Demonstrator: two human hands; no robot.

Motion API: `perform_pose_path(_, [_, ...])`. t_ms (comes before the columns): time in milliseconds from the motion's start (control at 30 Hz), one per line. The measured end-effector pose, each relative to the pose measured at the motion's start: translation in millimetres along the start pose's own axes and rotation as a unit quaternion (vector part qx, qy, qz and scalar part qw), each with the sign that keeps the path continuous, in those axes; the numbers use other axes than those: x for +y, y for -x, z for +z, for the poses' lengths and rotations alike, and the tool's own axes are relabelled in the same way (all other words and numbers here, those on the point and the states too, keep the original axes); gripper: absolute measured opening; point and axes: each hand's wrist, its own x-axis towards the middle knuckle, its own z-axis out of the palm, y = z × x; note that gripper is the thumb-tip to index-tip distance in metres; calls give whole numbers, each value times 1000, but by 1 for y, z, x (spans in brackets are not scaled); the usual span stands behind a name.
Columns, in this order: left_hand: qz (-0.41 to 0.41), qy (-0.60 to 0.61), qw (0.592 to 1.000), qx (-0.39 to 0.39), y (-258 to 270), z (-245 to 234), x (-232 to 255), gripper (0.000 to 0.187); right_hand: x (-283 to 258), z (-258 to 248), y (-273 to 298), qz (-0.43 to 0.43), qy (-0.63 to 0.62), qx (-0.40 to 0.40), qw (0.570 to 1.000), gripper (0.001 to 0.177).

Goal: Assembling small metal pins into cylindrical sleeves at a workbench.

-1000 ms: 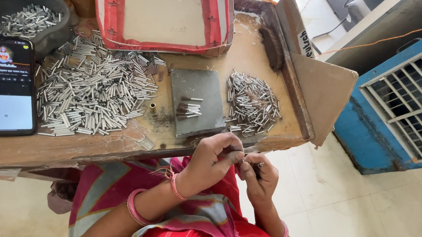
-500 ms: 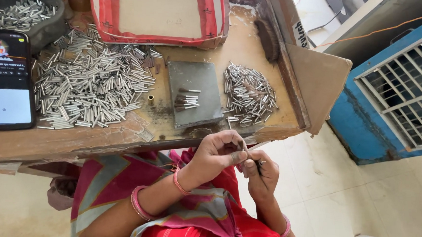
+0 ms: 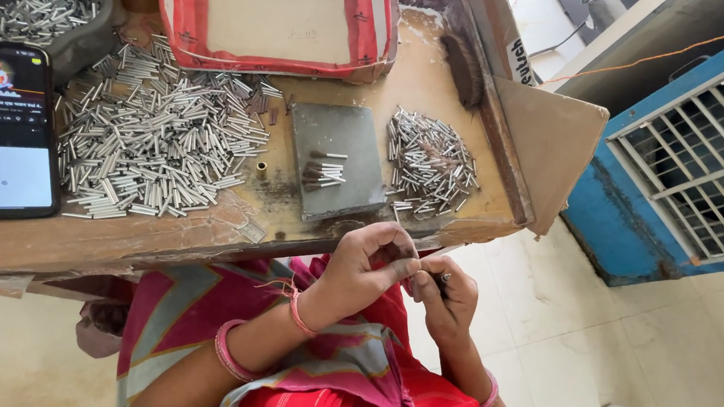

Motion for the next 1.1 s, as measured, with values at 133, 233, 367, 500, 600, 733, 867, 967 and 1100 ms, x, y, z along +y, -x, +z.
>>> perform_pose_path(133, [81, -197, 977, 22, -2, 0, 18, 10, -1, 1, -4, 14, 6, -16, 1000, 13])
perform_pose_path(233, [119, -276, 953, 33, -3, -2, 26, 14, -3, -2, -11, 26, 9, -38, 999, 14])
perform_pose_path(367, [145, -299, 943, 5, -1, -8, 37, 13, 0, -5, -24, 32, 37, -65, 997, 15])
perform_pose_path(500, [236, -551, 794, 101, -3, -17, 50, 12, -29, 10, -64, 7, 193, -21, 981, 17])
perform_pose_path(600, [258, -674, 676, 146, -15, -32, 62, 15, -21, 12, -75, -72, 377, -5, 924, 19])
perform_pose_path(733, [232, -729, 612, 199, -27, -37, 74, 26, -5, 7, -78, -48, 401, -21, 915, 13])
perform_pose_path(867, [268, -693, 662, 100, -32, -42, 39, 13, 3, -7, -87, -12, 321, -50, 946, 13])
perform_pose_path(967, [315, -681, 660, -25, -33, -24, 29, 16, 7, -19, -89, 47, 193, -88, 976, 9])
perform_pose_path(1100, [318, -636, 702, -40, -38, -7, 36, 19, 7, -28, -91, 83, 52, -112, 989, 8])
